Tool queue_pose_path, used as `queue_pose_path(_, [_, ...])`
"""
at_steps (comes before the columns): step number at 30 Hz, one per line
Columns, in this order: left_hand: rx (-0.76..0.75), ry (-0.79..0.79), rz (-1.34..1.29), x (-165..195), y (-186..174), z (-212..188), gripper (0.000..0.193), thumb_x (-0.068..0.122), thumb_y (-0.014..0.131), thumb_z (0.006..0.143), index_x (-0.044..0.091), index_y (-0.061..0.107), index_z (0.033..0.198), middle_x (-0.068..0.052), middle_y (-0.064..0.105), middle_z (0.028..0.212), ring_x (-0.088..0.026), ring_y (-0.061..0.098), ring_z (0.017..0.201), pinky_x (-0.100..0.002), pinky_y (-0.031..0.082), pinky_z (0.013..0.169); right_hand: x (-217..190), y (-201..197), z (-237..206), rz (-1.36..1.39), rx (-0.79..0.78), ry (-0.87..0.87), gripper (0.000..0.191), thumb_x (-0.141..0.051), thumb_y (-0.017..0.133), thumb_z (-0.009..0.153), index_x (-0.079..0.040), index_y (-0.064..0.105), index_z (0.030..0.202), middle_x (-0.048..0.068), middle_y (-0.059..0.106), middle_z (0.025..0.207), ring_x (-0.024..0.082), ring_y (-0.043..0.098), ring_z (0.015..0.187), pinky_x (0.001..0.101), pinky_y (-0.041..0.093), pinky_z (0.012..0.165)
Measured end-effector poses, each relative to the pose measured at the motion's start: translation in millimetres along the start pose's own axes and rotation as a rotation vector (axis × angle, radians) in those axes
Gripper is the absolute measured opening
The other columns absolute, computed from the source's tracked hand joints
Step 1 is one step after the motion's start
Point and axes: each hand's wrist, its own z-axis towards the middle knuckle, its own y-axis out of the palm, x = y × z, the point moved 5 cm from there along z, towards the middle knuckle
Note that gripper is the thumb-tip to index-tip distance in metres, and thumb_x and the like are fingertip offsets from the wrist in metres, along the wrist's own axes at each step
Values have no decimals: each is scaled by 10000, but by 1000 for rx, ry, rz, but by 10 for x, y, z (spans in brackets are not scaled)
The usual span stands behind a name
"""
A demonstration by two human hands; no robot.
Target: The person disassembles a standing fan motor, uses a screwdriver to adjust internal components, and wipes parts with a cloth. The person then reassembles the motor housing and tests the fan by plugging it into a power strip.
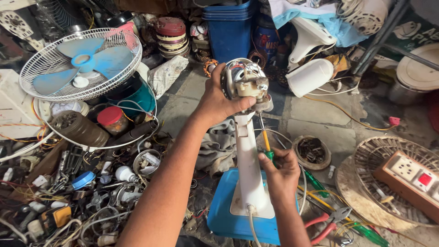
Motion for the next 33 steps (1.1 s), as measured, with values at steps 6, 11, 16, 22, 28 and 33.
queue_pose_path(6, [-3, -27, 51, 102, 49, -84, 1362, 665, 887, 606, 89, 162, 1604, -290, 322, 1520, -435, 347, 1469, -481, 385, 1184, 47, -60, -83, -220, -39, 100, 248, -118, 544, 1150, 9, 715, 1022, 92, 555, 805, 147, 488, 726, 323, 419, 625])
queue_pose_path(11, [-11, -46, 3, 188, 102, -176, 1331, 621, 884, 567, 155, 167, 1585, -284, 329, 1514, -412, 377, 1452, -477, 414, 1161, 1, -103, -146, 143, -108, 213, 124, -84, 664, 953, -28, 620, 1055, 12, 678, 907, 90, 609, 829, 263, 505, 746])
queue_pose_path(16, [12, -25, 23, 268, 139, -268, 1329, 580, 918, 576, 192, 142, 1583, -289, 364, 1490, -438, 362, 1450, -488, 417, 1148, -119, -102, -78, -11, 25, 66, 306, -36, 798, 841, -21, 568, 1043, 19, 652, 895, 103, 599, 814, 280, 508, 752])
queue_pose_path(22, [8, -76, 46, 287, 152, -336, 1369, 577, 924, 556, 205, 106, 1588, -298, 332, 1492, -448, 420, 1399, -484, 452, 1119, -157, -186, -95, -92, -113, 70, 268, -234, 574, 1040, -12, 719, 1082, 21, 699, 1016, 96, 595, 972, 252, 453, 914])
queue_pose_path(28, [21, -80, 67, 361, 127, -387, 1366, 572, 928, 560, 194, 113, 1589, -293, 343, 1478, -461, 463, 1371, -490, 485, 1086, -95, -145, -42, -31, -192, 64, 248, -215, 633, 1028, 25, 669, 1082, 63, 699, 1057, 118, 598, 970, 275, 474, 898])
queue_pose_path(33, [20, -139, 68, 416, 116, -417, 1356, 579, 917, 560, 193, 120, 1587, -289, 345, 1467, -463, 542, 1295, -496, 530, 1025, -135, -135, 30, -61, -67, 34, 285, -165, 744, 998, 42, 563, 1075, 101, 696, 972, 151, 635, 887, 311, 526, 809])
